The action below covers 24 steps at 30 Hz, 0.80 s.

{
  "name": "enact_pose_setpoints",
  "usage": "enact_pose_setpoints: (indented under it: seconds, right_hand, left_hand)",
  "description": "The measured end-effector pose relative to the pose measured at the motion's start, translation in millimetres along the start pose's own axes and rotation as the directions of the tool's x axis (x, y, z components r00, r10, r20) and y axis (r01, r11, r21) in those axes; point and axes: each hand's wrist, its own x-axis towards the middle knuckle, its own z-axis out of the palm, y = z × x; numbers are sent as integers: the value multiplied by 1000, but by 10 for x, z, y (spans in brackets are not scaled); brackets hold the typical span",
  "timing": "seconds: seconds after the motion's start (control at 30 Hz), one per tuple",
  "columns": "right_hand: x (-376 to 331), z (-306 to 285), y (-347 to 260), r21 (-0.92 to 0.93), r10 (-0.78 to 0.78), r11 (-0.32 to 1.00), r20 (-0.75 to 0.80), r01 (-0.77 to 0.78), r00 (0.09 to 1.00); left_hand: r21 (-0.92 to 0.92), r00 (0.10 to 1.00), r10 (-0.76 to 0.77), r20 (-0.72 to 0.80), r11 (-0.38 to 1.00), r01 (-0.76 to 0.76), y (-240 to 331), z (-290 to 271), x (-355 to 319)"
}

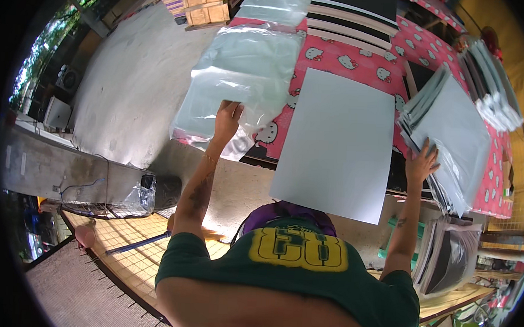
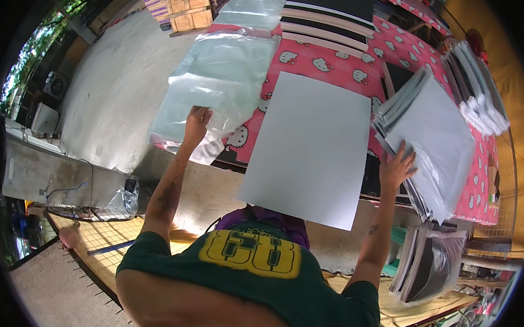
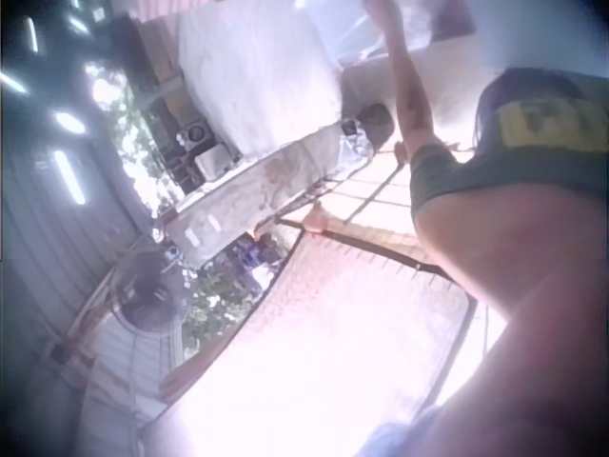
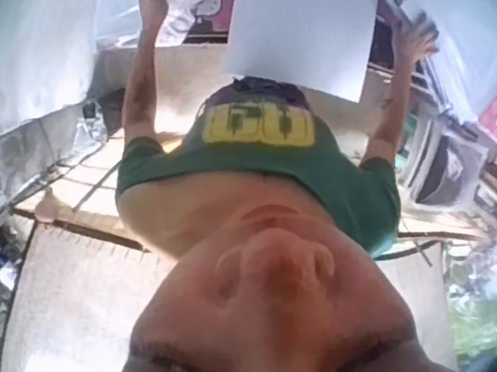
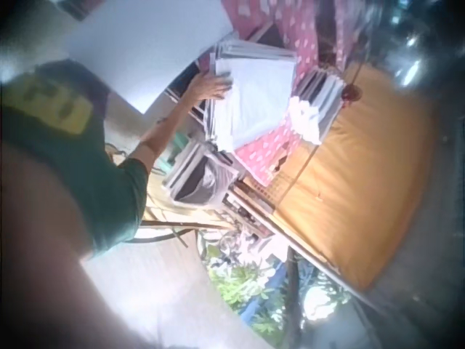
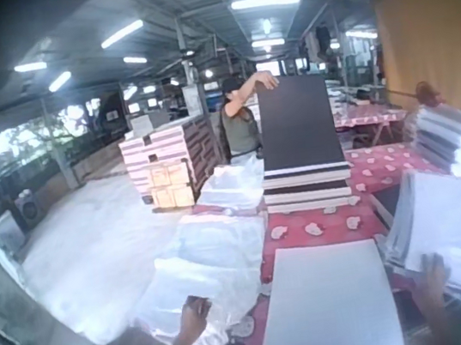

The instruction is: The person places black rectangular panels into plastic bags by hand and stacks the packaged panels on a table.

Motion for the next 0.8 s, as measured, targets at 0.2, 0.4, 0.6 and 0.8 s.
enact_pose_setpoints:
  seconds: [0.2,0.4,0.6,0.8]
  right_hand:
    - [-911,-356,-1997,653,-795,-79,415,-753,443]
    - [-733,-782,-2747,582,-610,-387,420,-715,672]
    - [-708,-1235,-2453,382,-448,-603,563,-700,694]
    - [-498,-508,-868,142,-326,-889,473,-436,818]
  left_hand:
    - [-333,997,-70,19,940,73,910,18,443]
    - [-238,999,27,45,971,-16,1191,-20,403]
    - [-210,993,116,-19,971,-118,1236,45,397]
    - [-37,988,-9,-153,999,4,-352,228,727]
